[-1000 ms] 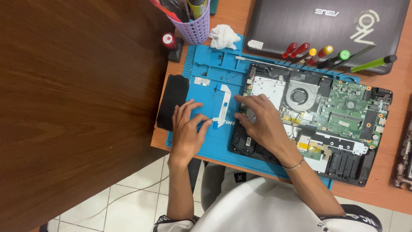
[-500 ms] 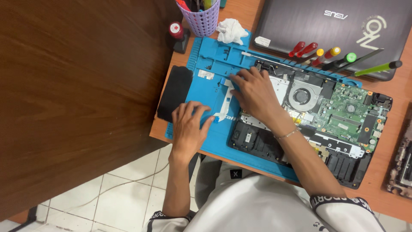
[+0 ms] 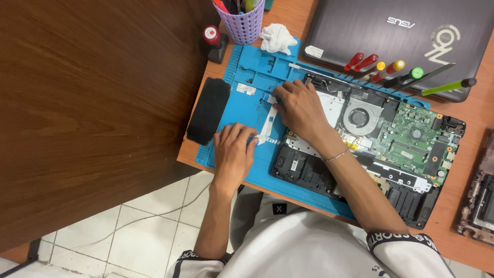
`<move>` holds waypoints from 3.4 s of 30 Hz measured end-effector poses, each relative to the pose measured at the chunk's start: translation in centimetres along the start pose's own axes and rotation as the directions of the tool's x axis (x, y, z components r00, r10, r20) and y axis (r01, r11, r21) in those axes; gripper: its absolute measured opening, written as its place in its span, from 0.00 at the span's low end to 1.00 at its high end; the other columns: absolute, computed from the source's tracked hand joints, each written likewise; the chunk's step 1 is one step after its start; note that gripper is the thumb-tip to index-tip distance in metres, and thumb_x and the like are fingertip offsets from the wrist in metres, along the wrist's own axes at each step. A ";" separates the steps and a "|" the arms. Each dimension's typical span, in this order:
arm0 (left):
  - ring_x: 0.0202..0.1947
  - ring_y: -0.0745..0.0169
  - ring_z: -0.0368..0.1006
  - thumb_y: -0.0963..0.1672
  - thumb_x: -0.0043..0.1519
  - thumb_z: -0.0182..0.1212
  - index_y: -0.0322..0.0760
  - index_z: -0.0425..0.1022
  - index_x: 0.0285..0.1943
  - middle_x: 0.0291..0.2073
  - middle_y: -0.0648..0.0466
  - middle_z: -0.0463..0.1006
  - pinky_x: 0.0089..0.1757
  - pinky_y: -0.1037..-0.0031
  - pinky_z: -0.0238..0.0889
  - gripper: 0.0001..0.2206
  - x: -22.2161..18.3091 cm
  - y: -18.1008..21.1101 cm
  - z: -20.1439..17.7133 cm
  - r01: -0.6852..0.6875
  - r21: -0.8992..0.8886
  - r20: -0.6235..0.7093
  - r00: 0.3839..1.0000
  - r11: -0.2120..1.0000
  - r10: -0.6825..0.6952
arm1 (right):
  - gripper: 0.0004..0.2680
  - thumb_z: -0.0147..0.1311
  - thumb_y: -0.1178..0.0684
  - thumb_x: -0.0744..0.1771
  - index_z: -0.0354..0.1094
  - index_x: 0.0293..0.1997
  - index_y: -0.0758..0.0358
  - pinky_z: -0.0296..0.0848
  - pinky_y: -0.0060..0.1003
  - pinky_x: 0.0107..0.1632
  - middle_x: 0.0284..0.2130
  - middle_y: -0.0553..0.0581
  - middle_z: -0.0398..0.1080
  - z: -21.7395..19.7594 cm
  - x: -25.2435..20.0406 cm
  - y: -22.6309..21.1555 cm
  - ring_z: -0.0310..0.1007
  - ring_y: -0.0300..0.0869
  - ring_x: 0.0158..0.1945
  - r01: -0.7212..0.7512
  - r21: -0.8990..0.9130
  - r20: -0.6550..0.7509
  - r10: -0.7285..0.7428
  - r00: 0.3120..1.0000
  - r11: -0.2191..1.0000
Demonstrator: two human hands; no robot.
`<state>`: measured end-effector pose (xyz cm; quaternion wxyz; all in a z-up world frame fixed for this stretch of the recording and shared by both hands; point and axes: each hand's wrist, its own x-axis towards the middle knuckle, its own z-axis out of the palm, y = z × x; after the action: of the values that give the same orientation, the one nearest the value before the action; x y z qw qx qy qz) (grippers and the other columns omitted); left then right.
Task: The person disconnects internal ribbon cables and removes a battery from an open laptop chassis, then manipulates small components on the motherboard at a repair bench.
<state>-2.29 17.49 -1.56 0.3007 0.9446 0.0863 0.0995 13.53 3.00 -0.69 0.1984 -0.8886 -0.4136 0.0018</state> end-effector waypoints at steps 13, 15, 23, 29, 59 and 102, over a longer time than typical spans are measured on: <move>0.50 0.53 0.69 0.45 0.60 0.67 0.35 0.77 0.46 0.42 0.52 0.76 0.56 0.58 0.53 0.11 0.0 0.8 0.0 0.043 0.017 0.016 0.999 0.999 -0.044 | 0.12 0.64 0.53 0.63 0.75 0.50 0.59 0.63 0.48 0.49 0.41 0.57 0.73 -0.5 0.3 -0.5 0.70 0.50 0.47 -0.010 0.012 0.037 0.010 0.999 1.000; 0.49 0.54 0.69 0.44 0.60 0.67 0.36 0.77 0.47 0.43 0.53 0.77 0.57 0.58 0.53 0.10 0.0 0.8 0.0 0.041 0.015 0.024 0.999 0.999 -0.041 | 0.14 0.64 0.54 0.63 0.75 0.53 0.58 0.63 0.48 0.49 0.43 0.57 0.72 -0.2 0.3 -0.6 0.70 0.49 0.48 0.028 -0.028 0.015 -0.028 1.000 0.999; 0.49 0.57 0.70 0.43 0.62 0.64 0.38 0.77 0.43 0.40 0.55 0.77 0.58 0.58 0.52 0.06 0.3 0.7 -0.4 0.084 -0.012 0.079 0.994 0.996 -0.082 | 0.16 0.66 0.54 0.61 0.73 0.54 0.57 0.62 0.47 0.50 0.46 0.55 0.72 -0.6 0.3 -0.5 0.70 0.48 0.50 -0.036 -0.011 0.114 0.037 0.993 0.999; 0.43 0.62 0.74 0.43 0.62 0.63 0.40 0.77 0.41 0.35 0.57 0.79 0.58 0.61 0.52 0.04 0.6 0.0 -1.6 0.180 -0.136 0.159 0.975 0.974 -0.158 | 0.18 0.67 0.55 0.60 0.72 0.56 0.58 0.63 0.47 0.53 0.46 0.55 0.72 -1.1 0.2 -0.4 0.68 0.48 0.51 -0.044 0.013 0.150 0.042 0.988 0.999; 0.38 0.63 0.78 0.41 0.61 0.65 0.31 0.79 0.42 0.32 0.52 0.82 0.44 0.71 0.70 0.06 1.8 3.5 -2.8 0.209 -0.527 0.083 0.977 0.824 -0.194 | 0.07 0.66 0.56 0.63 0.75 0.41 0.67 0.74 0.31 0.37 0.29 0.54 0.77 -7.4 -7.0 2.8 0.77 0.35 0.34 -0.486 0.658 0.213 0.476 0.853 0.575; 0.36 0.67 0.82 0.39 0.65 0.59 0.27 0.77 0.46 0.35 0.50 0.84 0.40 0.77 0.76 0.06 1.8 34.2 21.9 0.219 -0.663 0.541 0.801 0.716 0.256 | 0.07 0.60 0.60 0.66 0.74 0.48 0.69 0.78 0.29 0.41 0.33 0.56 0.79 -17.3 -45.4 20.1 0.79 0.35 0.36 -0.519 0.824 -0.130 0.967 0.219 0.228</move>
<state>8.20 -21.68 1.18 0.6440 0.7417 -0.0670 -0.1751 1.27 -48.12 0.81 0.5734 -0.7805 0.2422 -0.0577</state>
